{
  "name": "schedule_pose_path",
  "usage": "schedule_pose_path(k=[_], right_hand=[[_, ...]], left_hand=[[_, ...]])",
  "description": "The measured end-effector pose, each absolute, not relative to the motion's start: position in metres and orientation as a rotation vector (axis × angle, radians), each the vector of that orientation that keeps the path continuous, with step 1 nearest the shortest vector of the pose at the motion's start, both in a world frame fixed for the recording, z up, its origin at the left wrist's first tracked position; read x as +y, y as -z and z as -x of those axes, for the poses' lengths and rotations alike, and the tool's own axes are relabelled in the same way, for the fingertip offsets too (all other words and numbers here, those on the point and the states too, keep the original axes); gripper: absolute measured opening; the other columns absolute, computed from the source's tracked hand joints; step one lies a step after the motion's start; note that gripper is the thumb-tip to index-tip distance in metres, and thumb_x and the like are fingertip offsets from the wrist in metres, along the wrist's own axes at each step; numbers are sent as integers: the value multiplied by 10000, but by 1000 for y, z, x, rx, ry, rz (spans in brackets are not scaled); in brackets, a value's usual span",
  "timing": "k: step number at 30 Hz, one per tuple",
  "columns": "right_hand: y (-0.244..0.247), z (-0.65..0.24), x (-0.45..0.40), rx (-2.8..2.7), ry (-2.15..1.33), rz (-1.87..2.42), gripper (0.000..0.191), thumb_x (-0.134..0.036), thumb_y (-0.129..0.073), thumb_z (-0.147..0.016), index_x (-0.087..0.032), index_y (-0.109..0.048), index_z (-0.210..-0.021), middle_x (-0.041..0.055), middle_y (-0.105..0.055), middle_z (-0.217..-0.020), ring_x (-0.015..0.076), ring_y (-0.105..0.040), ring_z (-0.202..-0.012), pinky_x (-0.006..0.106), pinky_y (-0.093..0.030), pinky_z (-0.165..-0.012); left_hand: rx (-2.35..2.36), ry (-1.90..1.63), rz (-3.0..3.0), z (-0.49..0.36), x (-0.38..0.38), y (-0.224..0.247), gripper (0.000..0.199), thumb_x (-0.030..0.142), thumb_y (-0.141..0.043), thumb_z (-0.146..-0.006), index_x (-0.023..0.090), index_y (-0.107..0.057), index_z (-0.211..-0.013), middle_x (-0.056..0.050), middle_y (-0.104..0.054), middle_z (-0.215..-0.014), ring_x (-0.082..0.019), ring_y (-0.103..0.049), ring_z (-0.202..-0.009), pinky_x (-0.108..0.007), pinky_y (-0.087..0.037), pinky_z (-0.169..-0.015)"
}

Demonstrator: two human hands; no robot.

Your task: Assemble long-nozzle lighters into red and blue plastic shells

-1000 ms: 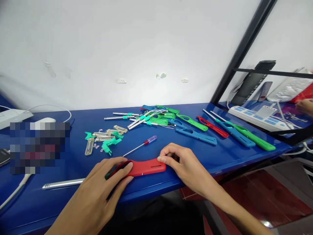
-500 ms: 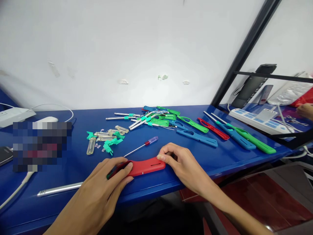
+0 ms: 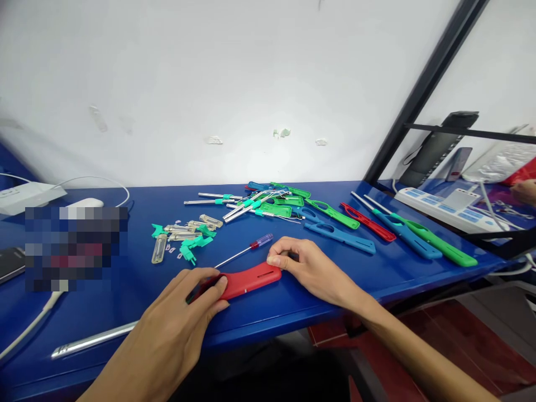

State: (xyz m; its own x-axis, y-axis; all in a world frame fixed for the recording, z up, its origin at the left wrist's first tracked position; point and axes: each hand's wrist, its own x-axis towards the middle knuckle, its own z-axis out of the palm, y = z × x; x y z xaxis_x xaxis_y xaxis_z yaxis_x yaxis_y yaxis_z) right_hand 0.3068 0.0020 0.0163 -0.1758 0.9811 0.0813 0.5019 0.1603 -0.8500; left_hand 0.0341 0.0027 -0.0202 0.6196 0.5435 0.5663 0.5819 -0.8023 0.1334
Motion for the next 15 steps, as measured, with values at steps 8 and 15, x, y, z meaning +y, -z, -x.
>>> schedule_pose_path(k=[8,15], right_hand=[[-25,-304,-7,-1610,-763,1455,382,-604,-649,-969,-227,-633,-910,-9,-622,-786,109,-467,-526,264,-375,-490],[-13,-306,-13,-1700,-775,1518,328,-537,-685,-951,-232,-702,-834,31,-688,-871,208,-611,-825,320,-474,-735]], left_hand=[[-981,907,2782,-34,1,15,247,86,-521,-1020,162,-708,-1162,-130,-700,-1132,-298,-675,-920,-491,-643,-760],[-966,953,2764,-35,1,12,250,113,-488,-1054,141,-715,-1155,-143,-711,-1123,-303,-689,-885,-507,-647,-723]])
